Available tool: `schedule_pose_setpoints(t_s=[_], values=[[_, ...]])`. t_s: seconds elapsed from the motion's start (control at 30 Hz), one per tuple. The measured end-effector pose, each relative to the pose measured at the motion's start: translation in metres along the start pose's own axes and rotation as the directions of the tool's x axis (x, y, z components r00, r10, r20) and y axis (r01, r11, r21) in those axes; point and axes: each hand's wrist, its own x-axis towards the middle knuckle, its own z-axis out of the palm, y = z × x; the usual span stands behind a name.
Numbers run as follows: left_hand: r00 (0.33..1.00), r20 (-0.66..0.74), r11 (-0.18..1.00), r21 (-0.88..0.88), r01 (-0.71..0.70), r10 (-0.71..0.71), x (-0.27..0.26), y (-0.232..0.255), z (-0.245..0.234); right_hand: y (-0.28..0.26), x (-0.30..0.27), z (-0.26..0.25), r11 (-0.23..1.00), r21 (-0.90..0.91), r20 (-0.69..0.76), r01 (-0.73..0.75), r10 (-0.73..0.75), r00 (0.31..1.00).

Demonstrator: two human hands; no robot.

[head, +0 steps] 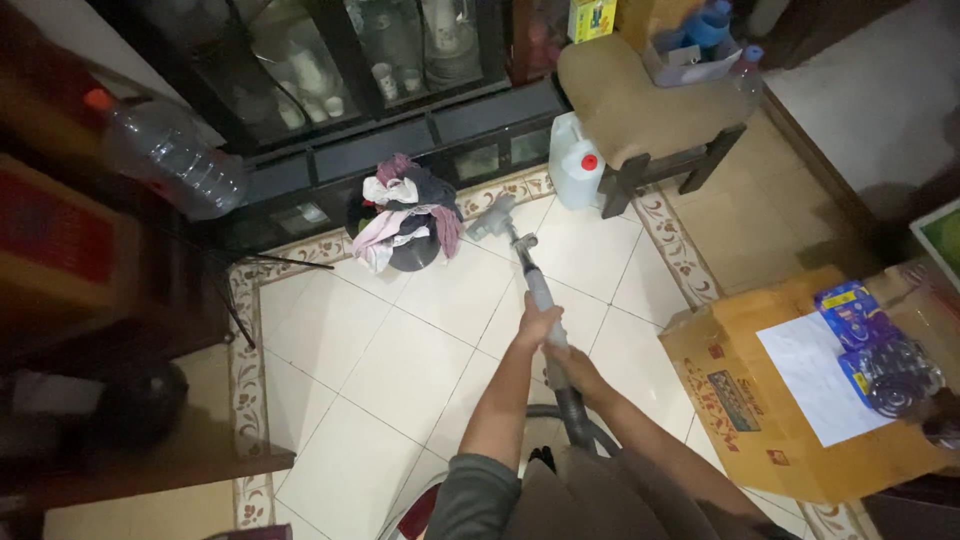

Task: Vacuuming a tiled floor area using a canister vacuum cleaner.

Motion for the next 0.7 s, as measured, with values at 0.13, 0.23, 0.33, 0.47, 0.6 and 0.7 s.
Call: schedule_pose_setpoints(t_s=[0.13, 0.23, 0.33, 0.47, 0.6, 0.7], values=[[0.999, -0.051, 0.996, -0.086, -0.009, 0.004, -0.036, 0.009, 0.006, 0.025, 0.000, -0.004, 0.998, 0.032, 0.016, -0.048, 0.047, 0.999], [0.989, -0.063, 0.986, -0.115, 0.123, -0.131, -0.060, 0.025, 0.017, 0.041, 0.001, -0.018, 0.988, -0.114, -0.049, -0.104, 0.099, 0.994], [0.996, -0.071, 0.998, 0.009, 0.062, -0.061, -0.042, -0.001, 0.035, 0.042, -0.011, -0.039, 0.986, -0.141, -0.021, -0.091, 0.088, 0.996], [0.998, -0.053, 0.989, 0.147, 0.025, -0.017, -0.057, 0.002, 0.068, 0.020, -0.064, -0.052, 0.967, -0.200, -0.104, -0.159, 0.140, 0.985], [0.995, 0.071, 0.991, 0.120, 0.056, -0.065, -0.079, 0.030, 0.091, -0.001, -0.106, -0.057, 0.990, -0.036, -0.146, -0.138, 0.131, 0.981], [0.983, 0.184, 1.000, -0.021, 0.022, -0.018, -0.095, 0.061, 0.095, -0.023, -0.126, -0.052, 0.998, -0.068, -0.111, -0.010, 0.003, 0.994]])
